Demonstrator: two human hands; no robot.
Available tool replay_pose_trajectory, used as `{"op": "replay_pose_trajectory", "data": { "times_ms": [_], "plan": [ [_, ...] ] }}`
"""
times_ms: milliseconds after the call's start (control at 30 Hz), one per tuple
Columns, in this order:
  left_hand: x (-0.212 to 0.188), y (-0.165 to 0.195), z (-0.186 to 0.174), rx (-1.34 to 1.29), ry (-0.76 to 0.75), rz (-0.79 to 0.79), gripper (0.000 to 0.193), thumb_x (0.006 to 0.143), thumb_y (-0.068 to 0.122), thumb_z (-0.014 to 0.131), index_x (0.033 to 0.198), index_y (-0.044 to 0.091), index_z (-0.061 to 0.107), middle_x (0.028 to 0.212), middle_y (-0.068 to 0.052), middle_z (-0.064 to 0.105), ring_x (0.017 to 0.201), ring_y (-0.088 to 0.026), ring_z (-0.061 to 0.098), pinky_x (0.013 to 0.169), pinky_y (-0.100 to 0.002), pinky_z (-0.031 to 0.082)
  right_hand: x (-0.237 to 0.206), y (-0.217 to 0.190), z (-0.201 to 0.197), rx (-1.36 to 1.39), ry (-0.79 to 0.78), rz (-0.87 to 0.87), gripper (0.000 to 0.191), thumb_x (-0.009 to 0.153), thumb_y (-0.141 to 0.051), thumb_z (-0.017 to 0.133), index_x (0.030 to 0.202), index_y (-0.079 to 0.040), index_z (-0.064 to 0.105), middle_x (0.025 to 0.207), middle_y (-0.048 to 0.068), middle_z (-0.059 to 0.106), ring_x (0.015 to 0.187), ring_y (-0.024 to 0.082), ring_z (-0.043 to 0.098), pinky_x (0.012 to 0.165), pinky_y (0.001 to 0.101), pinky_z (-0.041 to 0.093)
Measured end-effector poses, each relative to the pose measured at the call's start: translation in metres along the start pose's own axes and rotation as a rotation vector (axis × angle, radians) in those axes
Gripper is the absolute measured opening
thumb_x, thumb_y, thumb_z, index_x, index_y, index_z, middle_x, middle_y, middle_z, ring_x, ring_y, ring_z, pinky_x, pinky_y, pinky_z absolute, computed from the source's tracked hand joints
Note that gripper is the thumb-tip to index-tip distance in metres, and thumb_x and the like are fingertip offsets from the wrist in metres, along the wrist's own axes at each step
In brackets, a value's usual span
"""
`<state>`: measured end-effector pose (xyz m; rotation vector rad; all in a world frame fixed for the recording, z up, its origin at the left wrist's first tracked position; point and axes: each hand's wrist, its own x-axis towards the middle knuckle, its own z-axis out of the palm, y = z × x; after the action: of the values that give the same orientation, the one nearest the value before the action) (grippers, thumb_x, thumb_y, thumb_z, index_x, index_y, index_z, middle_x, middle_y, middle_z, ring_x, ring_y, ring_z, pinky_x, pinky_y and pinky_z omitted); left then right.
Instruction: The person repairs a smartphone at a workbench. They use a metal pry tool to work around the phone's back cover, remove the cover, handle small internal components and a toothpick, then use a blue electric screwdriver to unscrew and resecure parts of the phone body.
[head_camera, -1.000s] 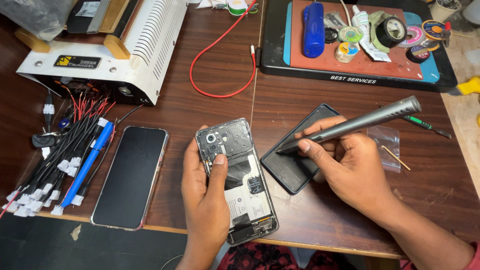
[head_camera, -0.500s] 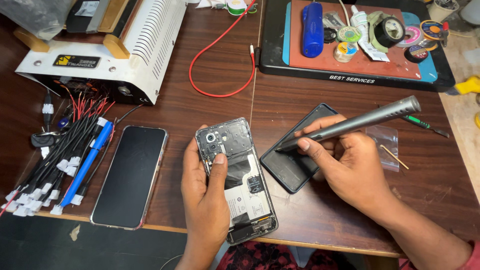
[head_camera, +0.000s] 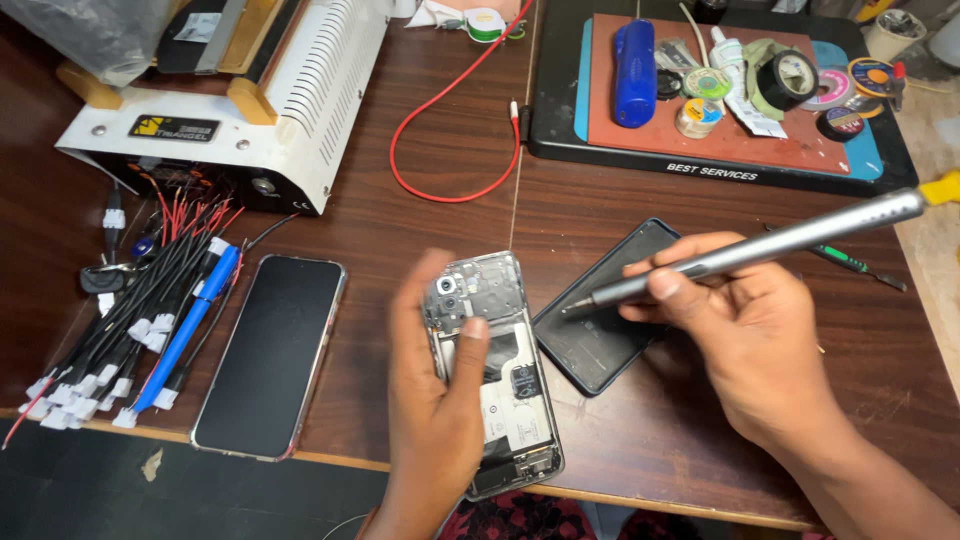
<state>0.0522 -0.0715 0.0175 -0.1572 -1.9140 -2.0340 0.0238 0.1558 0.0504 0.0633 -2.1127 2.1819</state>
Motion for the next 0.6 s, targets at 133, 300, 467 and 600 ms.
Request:
{"op": "replay_pose_trajectory", "data": {
  "times_ms": [133, 300, 467, 600],
  "plan": [
    [0.002, 0.007, 0.001, 0.048, -0.096, -0.223, 0.025, 0.097, 0.017, 0.068, 0.119, 0.007, 0.074, 0.112, -0.008, 0.072, 0.097, -0.014, 0.068, 0.085, -0.030, 0.055, -0.004, -0.015, 0.004, 0.175, -0.007, 0.077, 0.015, 0.098, -0.009, 0.062, 0.112, -0.002, 0.063, 0.105, 0.015, 0.073, 0.093, 0.021, 0.073, 0.080, 0.0365, 0.064],
    [0.005, 0.011, 0.002, 0.098, -0.127, -0.161, 0.022, 0.090, 0.019, 0.075, 0.109, 0.009, 0.077, 0.108, -0.008, 0.069, 0.103, -0.017, 0.068, 0.089, -0.031, 0.053, -0.005, -0.015, 0.020, 0.218, -0.085, 0.142, 0.016, 0.102, -0.013, 0.061, 0.107, 0.001, 0.066, 0.100, 0.013, 0.070, 0.093, 0.021, 0.071, 0.082, 0.0364, 0.061],
    [0.005, 0.010, 0.002, 0.133, -0.146, -0.145, 0.021, 0.090, 0.022, 0.076, 0.107, 0.009, 0.078, 0.104, -0.008, 0.069, 0.100, -0.017, 0.068, 0.088, -0.031, 0.052, -0.003, -0.012, 0.025, 0.217, -0.059, 0.198, 0.015, 0.100, -0.014, 0.061, 0.105, -0.001, 0.066, 0.099, 0.011, 0.071, 0.092, 0.020, 0.072, 0.081, 0.0361, 0.061],
    [0.005, 0.009, 0.003, 0.153, -0.138, -0.132, 0.019, 0.091, 0.022, 0.076, 0.103, 0.008, 0.078, 0.101, -0.007, 0.069, 0.096, -0.018, 0.067, 0.086, -0.031, 0.052, -0.002, -0.009, 0.023, 0.180, -0.060, 0.211, 0.015, 0.101, -0.015, 0.061, 0.103, -0.001, 0.066, 0.097, 0.012, 0.072, 0.090, 0.020, 0.071, 0.081, 0.0359, 0.061]
  ]
}}
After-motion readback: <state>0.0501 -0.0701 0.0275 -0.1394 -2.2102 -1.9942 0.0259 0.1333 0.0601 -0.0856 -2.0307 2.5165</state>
